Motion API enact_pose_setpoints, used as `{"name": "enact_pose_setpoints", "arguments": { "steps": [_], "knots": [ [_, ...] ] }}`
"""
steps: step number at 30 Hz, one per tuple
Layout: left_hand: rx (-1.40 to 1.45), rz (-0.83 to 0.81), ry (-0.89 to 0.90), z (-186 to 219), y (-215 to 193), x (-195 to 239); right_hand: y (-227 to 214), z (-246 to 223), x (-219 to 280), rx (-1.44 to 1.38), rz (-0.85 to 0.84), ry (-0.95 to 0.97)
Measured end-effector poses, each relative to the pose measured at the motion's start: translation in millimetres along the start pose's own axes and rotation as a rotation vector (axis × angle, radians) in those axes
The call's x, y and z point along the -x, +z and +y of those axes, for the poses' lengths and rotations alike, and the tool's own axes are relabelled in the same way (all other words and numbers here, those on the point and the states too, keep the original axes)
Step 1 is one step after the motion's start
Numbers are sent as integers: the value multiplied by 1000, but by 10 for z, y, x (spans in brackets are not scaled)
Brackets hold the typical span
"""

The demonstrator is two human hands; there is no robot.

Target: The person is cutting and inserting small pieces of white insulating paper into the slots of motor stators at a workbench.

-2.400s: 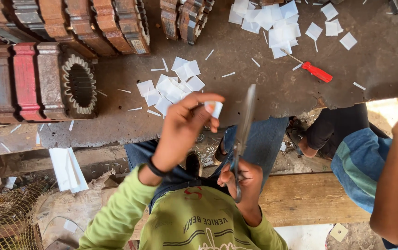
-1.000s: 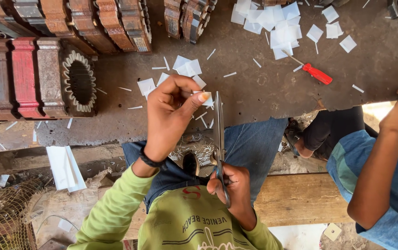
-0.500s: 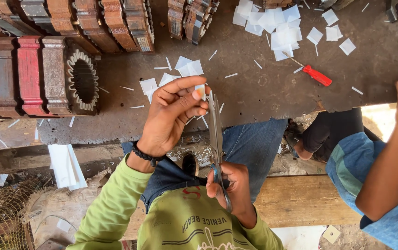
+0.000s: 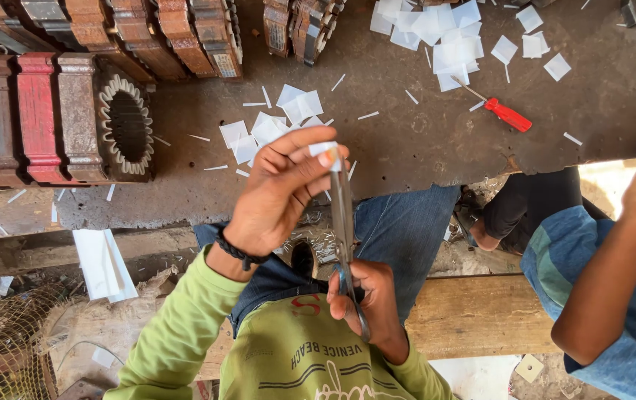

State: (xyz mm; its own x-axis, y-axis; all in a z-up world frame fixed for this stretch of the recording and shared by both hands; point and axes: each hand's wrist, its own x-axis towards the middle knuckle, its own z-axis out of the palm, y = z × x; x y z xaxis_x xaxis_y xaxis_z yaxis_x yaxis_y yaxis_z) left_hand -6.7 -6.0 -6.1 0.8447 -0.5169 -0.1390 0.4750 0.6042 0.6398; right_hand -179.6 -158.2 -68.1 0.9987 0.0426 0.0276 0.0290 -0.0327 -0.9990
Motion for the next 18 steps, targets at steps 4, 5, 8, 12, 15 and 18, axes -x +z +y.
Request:
{"name": "enact_pose_setpoints", "arguments": {
  "steps": [4,5,8,12,15,18],
  "knots": [
    [-24,-13,-9,-40,46,48,-10,-74,-36,0,5,-17],
    [-38,-6,-14,-43,45,43,-7,-88,-43,0,10,-24],
    [-74,-4,-3,-66,34,40,4,-39,-3,49,30,4],
    [-114,-17,42,-68,24,51,32,30,53,151,86,45],
    [-136,-19,51,-27,61,64,42,12,73,131,92,75],
    [-285,106,193,99,97,20,-34,116,80,-279,150,176]
  ]
}}
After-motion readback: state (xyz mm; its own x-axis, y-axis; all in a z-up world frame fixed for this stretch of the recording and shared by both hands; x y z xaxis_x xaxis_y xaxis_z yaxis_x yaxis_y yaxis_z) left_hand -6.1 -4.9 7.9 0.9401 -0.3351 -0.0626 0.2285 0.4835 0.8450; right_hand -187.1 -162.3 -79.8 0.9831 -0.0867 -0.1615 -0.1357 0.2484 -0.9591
